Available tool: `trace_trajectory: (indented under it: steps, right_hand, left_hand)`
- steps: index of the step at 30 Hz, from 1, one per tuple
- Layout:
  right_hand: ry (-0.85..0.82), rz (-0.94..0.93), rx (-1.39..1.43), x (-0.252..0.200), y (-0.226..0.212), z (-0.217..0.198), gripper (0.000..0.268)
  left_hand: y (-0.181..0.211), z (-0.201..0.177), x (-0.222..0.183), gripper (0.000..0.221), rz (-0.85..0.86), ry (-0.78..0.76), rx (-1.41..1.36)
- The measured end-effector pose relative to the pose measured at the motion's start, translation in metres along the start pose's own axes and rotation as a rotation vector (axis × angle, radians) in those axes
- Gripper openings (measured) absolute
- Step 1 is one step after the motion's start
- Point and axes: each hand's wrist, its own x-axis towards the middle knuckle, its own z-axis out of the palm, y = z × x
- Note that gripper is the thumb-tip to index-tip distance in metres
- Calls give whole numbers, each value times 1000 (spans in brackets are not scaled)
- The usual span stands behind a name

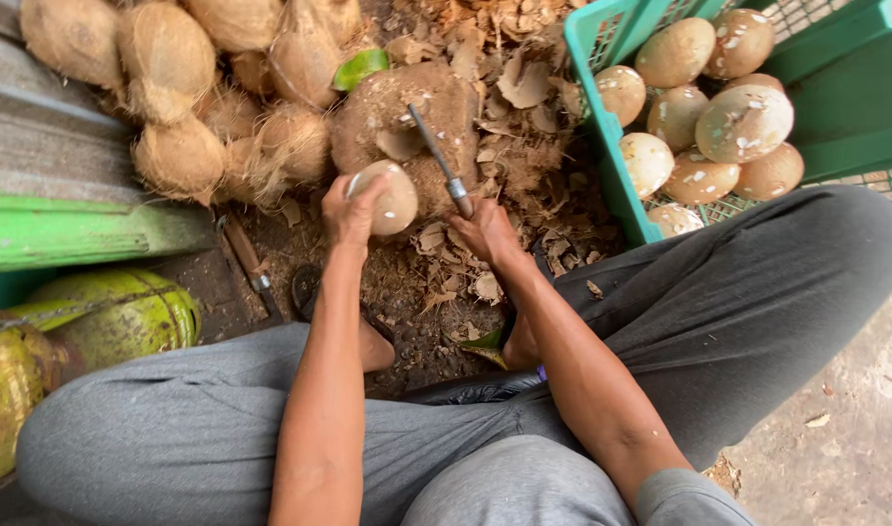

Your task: The person sits on the ground and uses a machete to peel the husk off a coconut. They repeatedly strike the coconut against a wooden block to remove the outer layer and place the peeled coconut into a green crate.

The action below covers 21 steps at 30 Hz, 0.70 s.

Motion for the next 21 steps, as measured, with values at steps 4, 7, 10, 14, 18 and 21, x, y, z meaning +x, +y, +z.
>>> trace_trajectory:
  steps: [4, 7, 10, 14, 18, 21]
  right_hand:
    - [-53, 76, 54, 2, 2, 4, 32]
    - [-41, 69, 67, 5, 4, 7, 32]
    - [-32, 16, 140, 9, 9, 12, 30]
    - [-43, -52, 201, 16, 18, 23, 26]
    - [-51, -31, 223, 14, 25, 34, 27]
    - [-85, -12, 234, 9, 27, 33, 28]
  left_hand:
    - [14, 9, -11, 67, 86, 203, -185]
    - [44, 21, -13, 63, 281, 224, -236]
    - [83, 45, -16, 66, 391, 135, -232]
    - [123, 121, -38, 75, 399, -67, -233]
    - [143, 234, -75, 92, 29, -166, -146]
    - [157, 312, -106, 103, -173, -257, -218]
